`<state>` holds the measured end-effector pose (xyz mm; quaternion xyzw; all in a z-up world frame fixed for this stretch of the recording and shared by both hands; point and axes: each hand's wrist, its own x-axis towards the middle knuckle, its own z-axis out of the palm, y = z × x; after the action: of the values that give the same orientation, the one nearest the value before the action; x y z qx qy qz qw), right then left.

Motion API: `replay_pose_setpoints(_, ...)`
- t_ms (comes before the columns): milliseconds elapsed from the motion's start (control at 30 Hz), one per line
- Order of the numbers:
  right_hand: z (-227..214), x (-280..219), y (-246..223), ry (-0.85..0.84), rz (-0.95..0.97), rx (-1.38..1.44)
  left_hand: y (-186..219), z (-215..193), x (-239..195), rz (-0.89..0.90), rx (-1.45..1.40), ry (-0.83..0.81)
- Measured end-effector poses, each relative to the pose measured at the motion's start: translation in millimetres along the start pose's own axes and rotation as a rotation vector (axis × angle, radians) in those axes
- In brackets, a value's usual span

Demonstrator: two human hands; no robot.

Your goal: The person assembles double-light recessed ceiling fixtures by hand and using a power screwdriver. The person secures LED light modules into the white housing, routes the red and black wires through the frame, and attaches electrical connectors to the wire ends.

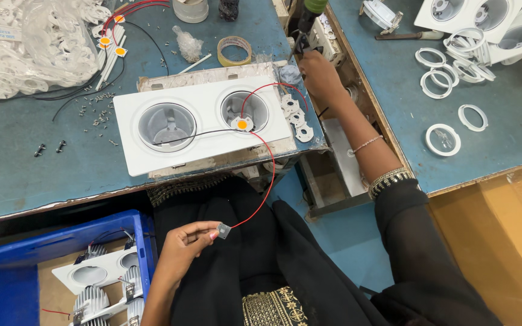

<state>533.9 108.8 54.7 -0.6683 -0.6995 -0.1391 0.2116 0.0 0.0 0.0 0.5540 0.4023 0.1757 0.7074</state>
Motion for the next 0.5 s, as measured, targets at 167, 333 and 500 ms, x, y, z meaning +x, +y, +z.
replay_pose_setpoints(167, 18.3, 17.8, 38.3, -0.038, 0.101, 0.153, -4.8, -4.6, -8.0, -0.028, -0.004, 0.040)
replay_pose_setpoints(333, 30.9, 10.3, 58.2, -0.014, 0.219, 0.321, -16.1, -8.0, -3.9, -0.025, -0.024, 0.030)
replay_pose_setpoints(500, 37.2, -8.8, 60.4, 0.076, 0.484, 0.359, -29.8, 3.9, 21.3, 0.002, -0.035, -0.059)
